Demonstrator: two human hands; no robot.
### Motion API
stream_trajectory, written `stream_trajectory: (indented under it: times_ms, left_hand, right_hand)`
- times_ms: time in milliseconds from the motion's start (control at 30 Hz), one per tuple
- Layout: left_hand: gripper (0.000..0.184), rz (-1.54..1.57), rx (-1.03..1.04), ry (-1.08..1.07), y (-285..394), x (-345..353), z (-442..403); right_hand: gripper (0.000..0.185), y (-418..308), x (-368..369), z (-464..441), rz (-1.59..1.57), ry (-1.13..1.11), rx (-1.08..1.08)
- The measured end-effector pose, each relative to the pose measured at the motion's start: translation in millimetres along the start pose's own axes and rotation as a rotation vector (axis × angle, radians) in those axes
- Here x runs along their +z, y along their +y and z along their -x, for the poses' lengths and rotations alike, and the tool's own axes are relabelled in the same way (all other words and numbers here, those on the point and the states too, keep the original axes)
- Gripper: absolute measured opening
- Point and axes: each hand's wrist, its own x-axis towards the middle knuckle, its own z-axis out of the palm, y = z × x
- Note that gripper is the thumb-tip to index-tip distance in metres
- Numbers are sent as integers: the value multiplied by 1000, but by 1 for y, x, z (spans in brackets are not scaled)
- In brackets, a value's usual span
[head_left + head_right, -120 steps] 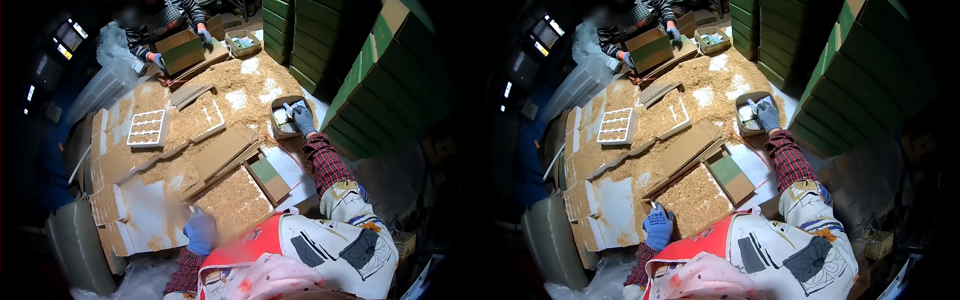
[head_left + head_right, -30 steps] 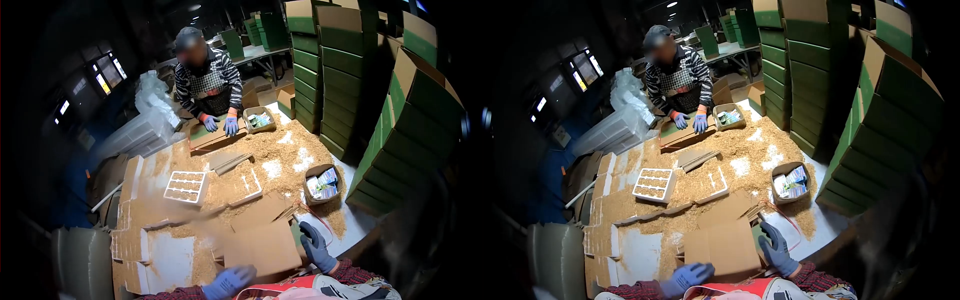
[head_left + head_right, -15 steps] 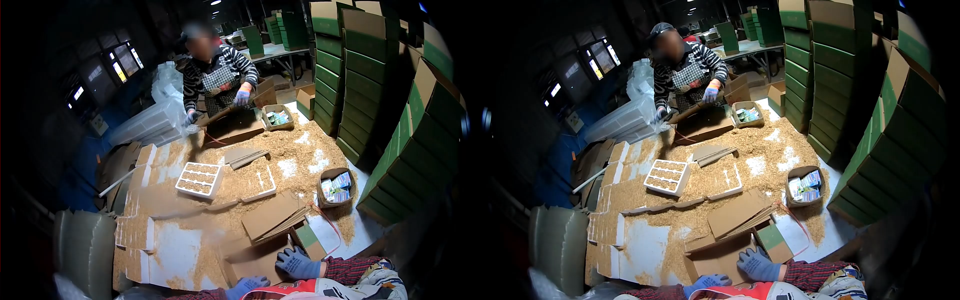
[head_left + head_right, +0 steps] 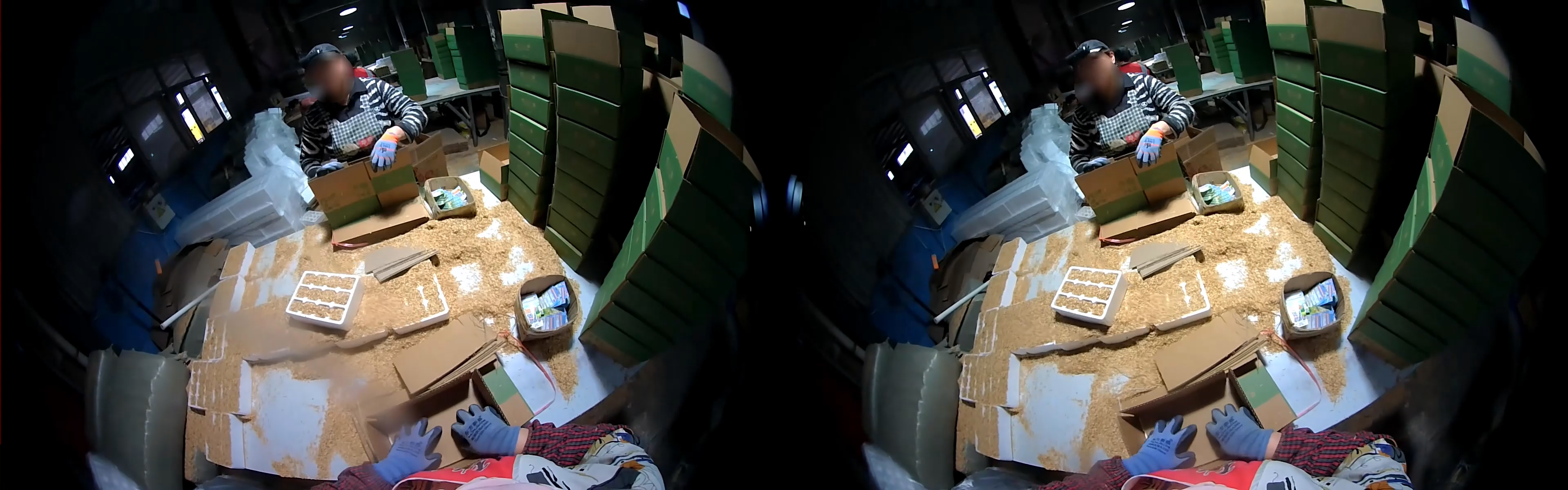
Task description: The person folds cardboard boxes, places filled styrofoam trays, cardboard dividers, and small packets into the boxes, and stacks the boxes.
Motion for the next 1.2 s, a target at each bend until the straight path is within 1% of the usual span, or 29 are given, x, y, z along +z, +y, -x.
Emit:
stream_trajectory:
  times_ms: [33, 100, 133, 167, 200, 233, 267, 300, 333, 367, 400, 467, 500, 567, 667, 700, 733, 767, 800, 867, 900, 933, 967, 1067, 1100, 1133, 1200]
  left_hand:
    - [74, -5, 0, 4, -3, -1, 2]
    - [62, 400, 205, 300, -12, -5, 7]
    - [62, 393, 212, 306, -18, -13, 17]
    - [62, 333, 208, 548, -25, -23, 26]
    - [62, 263, 180, 791, -32, -33, 36]
    - [61, 223, 79, 1001, -37, -35, 41]
    - [61, 234, -64, 1132, -44, -28, 41]
    - [61, 279, -208, 1199, -51, -18, 39]
    - [61, 349, -321, 1204, -56, -5, 35]
    - [61, 423, -407, 1186, -60, 9, 27]
    - [61, 498, -479, 1161, -59, 26, 22]
    - [60, 602, -532, 1116, -55, 59, 9]
    - [60, 637, -541, 1104, -51, 71, 2]
    - [60, 681, -539, 1096, -46, 92, -6]
    - [59, 736, -501, 1079, -48, 114, -12]
    - [59, 808, -471, 1060, -57, 119, -14]
    - [59, 881, -444, 1040, -65, 122, -16]
    - [58, 1022, -378, 1005, -66, 119, -12]
    - [58, 1026, -382, 1002, -62, 117, -8]
    - [58, 941, -441, 900, -42, 79, 0]
    - [58, 946, -439, 888, -38, 73, -1]
    - [58, 944, -409, 926, -36, 70, -3]
    - [57, 939, -378, 965, -37, 70, -3]
    - [54, 1013, -382, 938, -59, 97, -11]
    - [50, 1018, -309, 964, -72, 112, -13]
    - [50, 1021, -312, 963, -75, 114, -10]
    - [58, 1323, -315, 889, -82, 117, -3]
  right_hand:
    - [27, 2, -1, 0, -49, 39, -17]
    - [31, 5, -9, -2, -90, 83, -30]
    - [32, 7, -26, -2, -256, 285, -46]
    - [33, 8, -39, -2, -415, 489, -69]
    - [33, 15, -47, -1, -393, 508, -80]
    - [33, 28, -53, 5, -498, 673, 28]
    - [34, 41, -55, 12, -613, 833, 134]
    - [33, 59, -40, 14, -774, 831, 277]
    - [31, 75, -13, 14, -943, 811, 428]
    - [32, 89, 12, 12, -1226, 702, 458]
    - [42, 91, 16, 16, -1392, 438, 508]
    - [60, 101, 53, 7, -1128, 161, 353]
    - [60, 114, 92, -3, -1133, 148, 360]
    - [85, 134, 162, -17, -1312, 135, 287]
    - [104, 52, 41, -3, -1036, 79, 614]
    - [115, 44, 30, -5, -1056, 106, 664]
    - [115, 46, 41, -7, -1062, 99, 666]
    - [114, 50, 47, -12, -1086, 121, 632]
    - [112, 52, 53, -9, -1076, 136, 638]
    - [111, 48, 39, -10, -1068, 153, 654]
    - [110, 47, 32, -11, -1084, 154, 629]
    - [110, 45, 32, -9, -1100, 154, 604]
    - [109, 46, 37, -9, -1080, 158, 614]
    - [108, 36, 37, -6, -1035, 205, 652]
    - [107, 35, 39, -5, -1053, 232, 618]
    - [107, 30, 31, -2, -1052, 229, 619]
    - [107, 20, 7, 5, -1342, 215, 365]
